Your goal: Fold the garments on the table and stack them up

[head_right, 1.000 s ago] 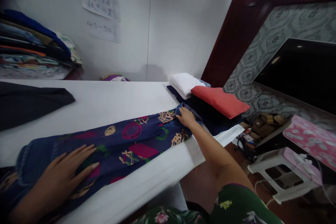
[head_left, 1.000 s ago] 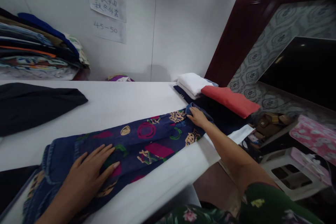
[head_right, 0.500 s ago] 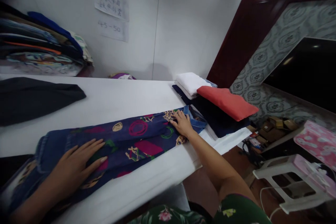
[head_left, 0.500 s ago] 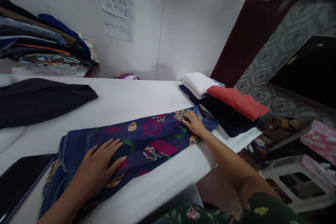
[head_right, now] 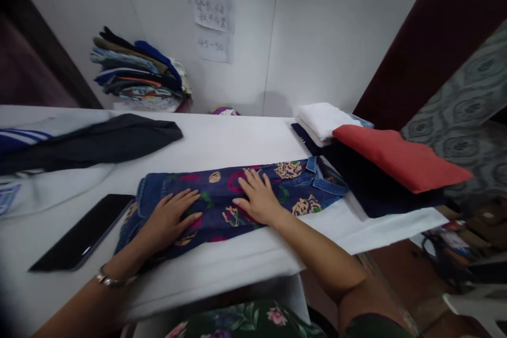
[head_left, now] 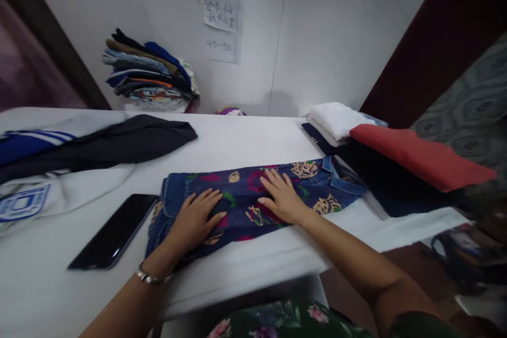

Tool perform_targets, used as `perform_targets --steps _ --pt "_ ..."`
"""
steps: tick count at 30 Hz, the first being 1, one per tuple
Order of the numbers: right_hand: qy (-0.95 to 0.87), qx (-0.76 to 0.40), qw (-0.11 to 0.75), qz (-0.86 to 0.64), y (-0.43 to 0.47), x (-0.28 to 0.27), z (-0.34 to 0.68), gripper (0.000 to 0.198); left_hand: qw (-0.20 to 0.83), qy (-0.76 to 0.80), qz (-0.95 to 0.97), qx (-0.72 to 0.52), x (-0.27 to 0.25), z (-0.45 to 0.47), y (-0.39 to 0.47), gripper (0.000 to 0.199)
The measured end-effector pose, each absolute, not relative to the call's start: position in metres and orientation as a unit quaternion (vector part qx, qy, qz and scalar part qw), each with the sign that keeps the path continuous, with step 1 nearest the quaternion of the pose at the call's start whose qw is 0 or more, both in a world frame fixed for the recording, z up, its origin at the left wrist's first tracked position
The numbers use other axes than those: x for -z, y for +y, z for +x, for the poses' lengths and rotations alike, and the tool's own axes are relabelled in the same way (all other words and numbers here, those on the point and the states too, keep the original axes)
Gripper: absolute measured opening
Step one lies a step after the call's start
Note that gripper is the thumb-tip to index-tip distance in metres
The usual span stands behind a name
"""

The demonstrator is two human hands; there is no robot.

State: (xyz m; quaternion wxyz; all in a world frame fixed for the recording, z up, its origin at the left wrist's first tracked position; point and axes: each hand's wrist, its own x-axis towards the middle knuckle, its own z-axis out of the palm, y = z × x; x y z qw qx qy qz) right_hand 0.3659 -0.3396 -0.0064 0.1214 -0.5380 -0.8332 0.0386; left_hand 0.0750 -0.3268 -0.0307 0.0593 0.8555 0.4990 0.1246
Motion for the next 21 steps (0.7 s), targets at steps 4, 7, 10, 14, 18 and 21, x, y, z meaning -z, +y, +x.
perform_targets --steps 4,7,10,14,18,21 --pt "-0.871 -0.058 0.084 -0.481 -0.342 0.023 0.331 0.069 0.069 0.508 0.851 -0.113 0.026 0.078 -0.332 0.05" --pt "-0.872 -0.054 0.086 -0.479 -0.341 0.036 0.33 0.068 0.093 0.514 0.845 -0.115 0.02 0.076 -0.336 0.05" --pt "-0.872 -0.056 0.097 -0.476 -0.341 0.041 0.335 0.066 0.096 0.55 0.818 -0.138 0.012 0.065 -0.341 0.046" --pt "-0.871 -0.055 0.109 -0.475 -0.342 0.044 0.337 0.064 0.027 0.653 0.732 -0.196 0.008 0.043 -0.355 0.044" --pt "-0.872 -0.053 0.121 -0.471 -0.342 0.048 0.337 0.061 0.01 0.741 0.638 -0.208 0.012 0.031 -0.38 0.049" --pt "-0.873 -0.062 0.129 -0.467 -0.344 0.05 0.338 0.061 0.033 0.76 0.612 -0.214 0.014 0.031 -0.394 0.053"
